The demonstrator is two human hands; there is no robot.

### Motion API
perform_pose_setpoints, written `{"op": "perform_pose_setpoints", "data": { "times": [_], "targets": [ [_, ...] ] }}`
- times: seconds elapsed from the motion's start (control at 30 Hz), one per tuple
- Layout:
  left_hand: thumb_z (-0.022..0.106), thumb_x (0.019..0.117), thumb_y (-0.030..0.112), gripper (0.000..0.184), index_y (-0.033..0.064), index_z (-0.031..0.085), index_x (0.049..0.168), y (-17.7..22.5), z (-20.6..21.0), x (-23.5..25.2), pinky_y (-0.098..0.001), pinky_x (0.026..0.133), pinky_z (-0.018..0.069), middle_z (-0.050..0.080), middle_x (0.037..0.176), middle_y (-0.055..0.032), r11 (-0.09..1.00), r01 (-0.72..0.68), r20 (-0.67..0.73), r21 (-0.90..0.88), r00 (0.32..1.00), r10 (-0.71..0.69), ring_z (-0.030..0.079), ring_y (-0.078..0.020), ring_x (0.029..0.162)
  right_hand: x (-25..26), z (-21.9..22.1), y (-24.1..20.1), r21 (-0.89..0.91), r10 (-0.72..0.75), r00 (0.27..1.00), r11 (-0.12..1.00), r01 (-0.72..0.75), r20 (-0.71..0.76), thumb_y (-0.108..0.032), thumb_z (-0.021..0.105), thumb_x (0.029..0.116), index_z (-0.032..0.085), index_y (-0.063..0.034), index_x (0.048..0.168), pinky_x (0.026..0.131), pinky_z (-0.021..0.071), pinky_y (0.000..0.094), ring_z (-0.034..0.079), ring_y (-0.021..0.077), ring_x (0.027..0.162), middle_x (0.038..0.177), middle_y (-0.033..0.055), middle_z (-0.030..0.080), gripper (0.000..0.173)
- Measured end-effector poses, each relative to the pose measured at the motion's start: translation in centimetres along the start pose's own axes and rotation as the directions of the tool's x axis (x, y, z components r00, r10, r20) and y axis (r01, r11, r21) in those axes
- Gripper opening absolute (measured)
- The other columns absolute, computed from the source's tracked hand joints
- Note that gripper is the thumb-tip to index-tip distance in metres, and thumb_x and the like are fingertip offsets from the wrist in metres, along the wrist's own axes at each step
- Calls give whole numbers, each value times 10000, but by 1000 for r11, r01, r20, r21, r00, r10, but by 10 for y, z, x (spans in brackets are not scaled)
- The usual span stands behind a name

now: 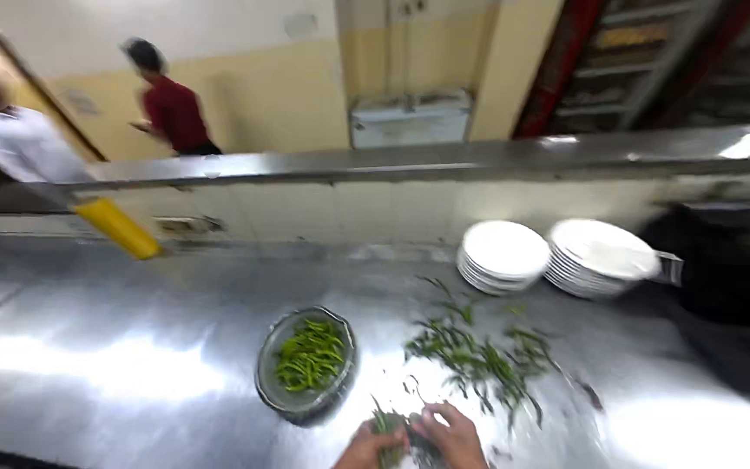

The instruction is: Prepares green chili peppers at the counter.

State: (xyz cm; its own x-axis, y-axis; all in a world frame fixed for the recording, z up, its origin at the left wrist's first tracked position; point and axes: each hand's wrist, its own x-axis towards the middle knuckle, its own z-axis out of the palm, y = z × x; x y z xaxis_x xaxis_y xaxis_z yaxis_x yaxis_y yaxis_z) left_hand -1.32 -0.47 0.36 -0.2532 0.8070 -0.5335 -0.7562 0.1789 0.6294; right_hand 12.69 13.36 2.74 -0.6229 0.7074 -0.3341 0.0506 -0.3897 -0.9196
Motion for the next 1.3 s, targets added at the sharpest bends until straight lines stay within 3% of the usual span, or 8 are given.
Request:
{"op": "perform_pose_setpoints", "data": {
  "times": [0.17,0.37,0.5,0.7,1.03,1.1,1.2,1.3],
  "targets": [
    [699,900,-20,413,-38,561,1289,9,0,5,-383,886,590,691,1111,-167,997,-32,40,-76,999,35,696,-239,957,0,-7,17,-161,-9,1000,987,9,-1,-88,771,887,723,1,1029,755,625,357,722,209,808,923,109,743,175],
    [558,1030,71,265,-44,584,1267,10,-1,5,-387,891,593,691,1103,-188,977,24,4,-212,1000,-24,703,-259,968,2,-10,24,-252,60,996,967,-42,65,-122,735,931,742,-30,1083,778,634,346,741,186,822,939,83,763,178],
    [667,964,50,334,-52,563,1265,5,-3,5,-359,840,602,689,1048,-174,995,-16,-10,-94,1000,15,699,-222,890,3,-9,21,-323,77,984,946,-22,158,-123,763,894,759,-51,1053,783,619,328,729,152,834,954,52,763,174],
    [756,896,76,311,-45,648,1162,-6,-7,8,-298,748,585,694,994,-132,983,-128,-31,129,991,133,664,-162,808,1,-7,27,-381,325,921,896,-228,213,-169,772,907,723,-7,1012,695,636,353,724,185,688,814,85,737,200],
    [529,1065,138,166,-14,584,1103,2,-8,12,-266,598,574,670,882,-124,980,-8,-306,-198,950,-54,647,-153,656,0,-4,18,-368,122,952,930,-11,281,-110,747,916,759,-22,945,735,640,320,734,133,718,817,50,756,93],
    [545,1054,135,179,-16,572,1146,8,-11,7,-324,692,610,688,926,-141,977,35,-293,-212,951,-98,691,-197,746,8,-11,24,-606,57,958,785,131,281,-242,646,990,780,-76,1019,800,597,365,719,150,804,888,48,753,215],
    [546,1032,76,162,-15,552,1166,11,-14,1,-396,795,624,700,959,-164,968,92,-269,-232,951,-155,721,-258,853,21,-15,25,-879,66,974,448,163,214,-265,498,1051,754,-147,1207,979,528,508,679,282,1121,1160,100,733,322],
    [523,1005,0,132,-8,536,1137,8,-15,-1,-405,774,619,686,903,-144,984,100,-275,-149,951,-138,710,-250,815,43,-8,26,-930,-52,992,347,125,114,-188,526,1019,766,-130,1163,982,525,486,675,300,1122,1124,109,739,286]
  ]
}}
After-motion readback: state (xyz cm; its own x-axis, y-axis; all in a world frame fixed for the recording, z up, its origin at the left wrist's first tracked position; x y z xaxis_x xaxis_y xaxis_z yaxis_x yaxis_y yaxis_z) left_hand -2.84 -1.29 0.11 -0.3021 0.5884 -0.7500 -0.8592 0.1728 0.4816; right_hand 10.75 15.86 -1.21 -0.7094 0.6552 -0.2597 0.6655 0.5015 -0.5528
